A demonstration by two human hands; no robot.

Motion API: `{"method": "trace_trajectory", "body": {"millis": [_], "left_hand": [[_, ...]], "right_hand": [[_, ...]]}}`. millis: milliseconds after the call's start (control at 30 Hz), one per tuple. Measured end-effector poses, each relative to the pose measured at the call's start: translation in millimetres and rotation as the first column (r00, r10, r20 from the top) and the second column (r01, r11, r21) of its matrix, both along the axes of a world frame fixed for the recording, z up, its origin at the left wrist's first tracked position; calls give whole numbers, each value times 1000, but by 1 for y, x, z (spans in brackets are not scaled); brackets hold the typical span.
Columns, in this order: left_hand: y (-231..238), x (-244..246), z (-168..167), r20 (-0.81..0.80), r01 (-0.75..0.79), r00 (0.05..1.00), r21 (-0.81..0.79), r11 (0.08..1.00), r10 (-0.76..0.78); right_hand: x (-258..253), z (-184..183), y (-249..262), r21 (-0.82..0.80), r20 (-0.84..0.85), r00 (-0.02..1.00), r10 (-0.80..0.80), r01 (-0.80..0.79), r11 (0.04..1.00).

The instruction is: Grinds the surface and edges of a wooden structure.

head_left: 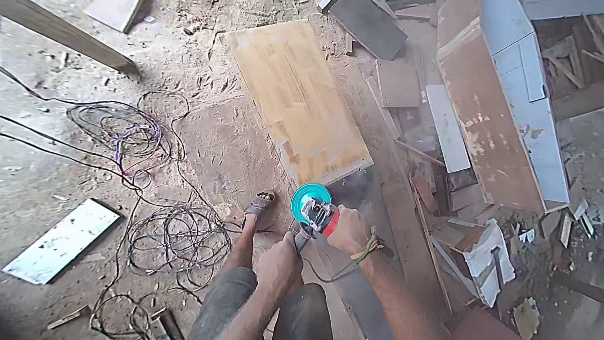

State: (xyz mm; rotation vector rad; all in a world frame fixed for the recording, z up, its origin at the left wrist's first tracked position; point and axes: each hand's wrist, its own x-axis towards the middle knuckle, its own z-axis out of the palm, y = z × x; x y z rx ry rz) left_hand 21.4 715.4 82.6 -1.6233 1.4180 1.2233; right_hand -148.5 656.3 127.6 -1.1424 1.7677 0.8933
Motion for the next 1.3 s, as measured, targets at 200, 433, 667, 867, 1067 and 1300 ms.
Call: {"method": "trace_trajectory", "body": {"millis": [200, 433, 667, 867, 1067, 1300], "left_hand": [[-23, -27, 0, -58, 49, 997, 28, 998, -47], [-54, -63, 3, -120, 107, 988, 41, 993, -101], [-88, -95, 3, -170, 165, 972, 5, 986, -162], [-115, -125, 0, -235, 191, 952, -37, 981, -194], [-132, -160, 1, -287, 212, 929, -99, 972, -232], [-104, -124, 4, -244, 157, 954, -86, 984, -174]], "right_hand": [[-28, 2, -9, -10, -52, 998, -37, 37, 999], [-65, 2, -23, -28, -115, 989, -97, 94, 995], [-98, -3, -34, -119, -168, 964, -204, 186, 975], [-124, 1, -46, -187, -227, 931, -287, 248, 951], [-153, 1, -45, -256, -284, 867, -409, 343, 904], [-122, 4, -32, -223, -234, 916, -327, 277, 935]]}}
